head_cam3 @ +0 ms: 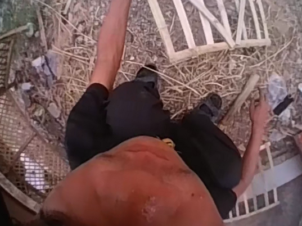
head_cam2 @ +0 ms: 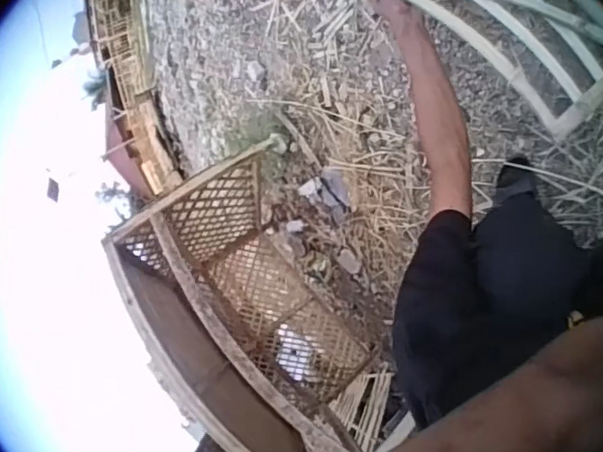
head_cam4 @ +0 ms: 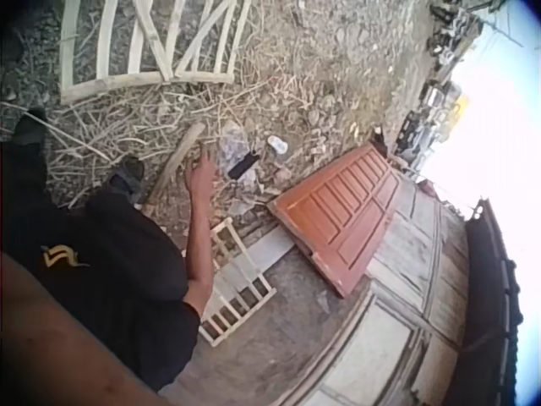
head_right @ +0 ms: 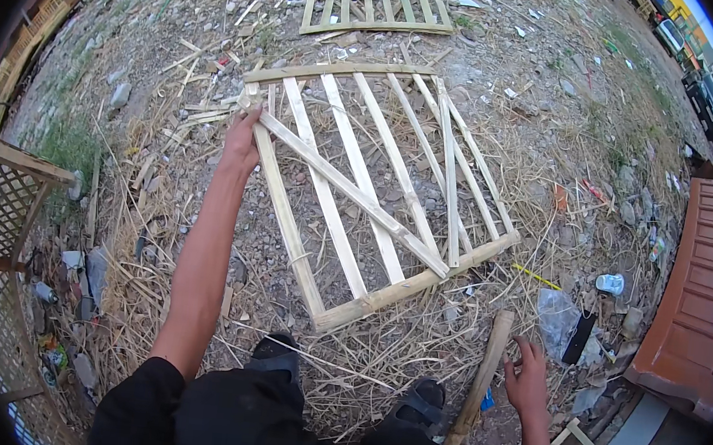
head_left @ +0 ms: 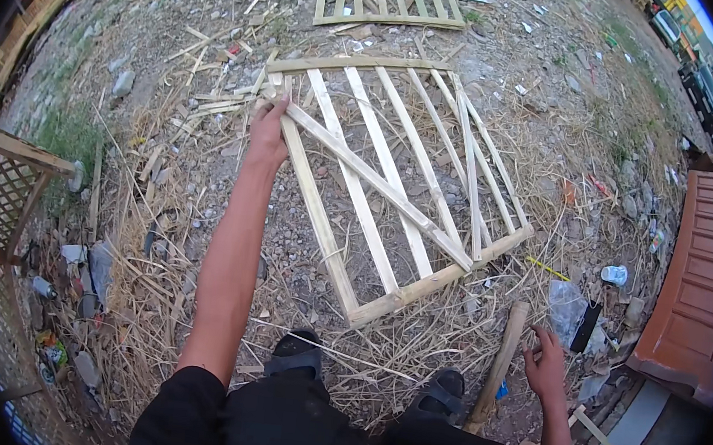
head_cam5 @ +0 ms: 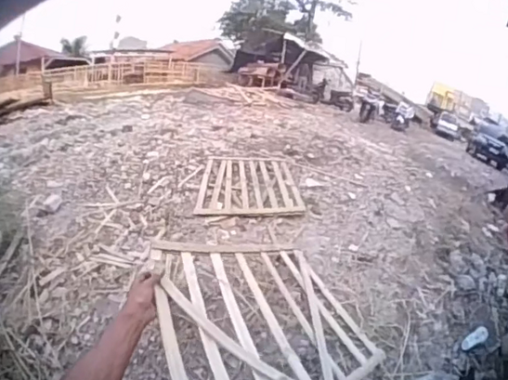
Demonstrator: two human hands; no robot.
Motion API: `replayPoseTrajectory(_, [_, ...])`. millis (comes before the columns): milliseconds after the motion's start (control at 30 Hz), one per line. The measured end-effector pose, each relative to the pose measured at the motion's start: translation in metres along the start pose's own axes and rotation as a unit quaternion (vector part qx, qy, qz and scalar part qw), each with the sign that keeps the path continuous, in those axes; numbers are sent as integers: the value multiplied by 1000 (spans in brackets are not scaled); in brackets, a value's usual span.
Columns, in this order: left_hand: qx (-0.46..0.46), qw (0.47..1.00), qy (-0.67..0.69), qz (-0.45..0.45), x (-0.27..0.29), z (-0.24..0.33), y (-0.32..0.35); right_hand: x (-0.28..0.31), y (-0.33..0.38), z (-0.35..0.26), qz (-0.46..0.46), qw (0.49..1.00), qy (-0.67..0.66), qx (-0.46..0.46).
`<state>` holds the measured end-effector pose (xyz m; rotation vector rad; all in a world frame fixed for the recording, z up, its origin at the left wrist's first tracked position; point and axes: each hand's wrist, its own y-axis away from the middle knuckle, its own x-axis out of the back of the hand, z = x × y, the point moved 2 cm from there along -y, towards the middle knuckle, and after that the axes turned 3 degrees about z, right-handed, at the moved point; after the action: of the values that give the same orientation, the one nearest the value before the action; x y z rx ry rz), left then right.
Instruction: The person arranges bamboo slats across a wooden frame, inserts a nail into a slat by hand, and hammers it into the frame using a wooden club.
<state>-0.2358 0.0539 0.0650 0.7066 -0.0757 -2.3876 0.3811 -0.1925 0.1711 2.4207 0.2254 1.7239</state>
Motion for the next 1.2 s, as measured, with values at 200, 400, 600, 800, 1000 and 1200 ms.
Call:
replayPoseTrajectory(200, [149,985,76,-47,9,-6,22,-14,6,11,17,999,-44,0])
replayPoseTrajectory(400, [197,970,95,-110,8,2,27,-19,17,14,1,999,-31,-10])
replayPoseTrajectory(600, [134,989,19,-65,11,-9,25,-24,23,15,-44,998,-29,-34])
replayPoseTrajectory(800, [97,988,95,-80,16,-23,25,-32,22,15,-85,995,-19,-47])
replayPoseTrajectory(1000, [100,989,89,-63,16,-29,24,-39,18,22,-90,996,-6,-28])
replayPoseTrajectory(1200, [105,985,103,-86,31,-35,14,-42,23,22,-117,993,-4,-25])
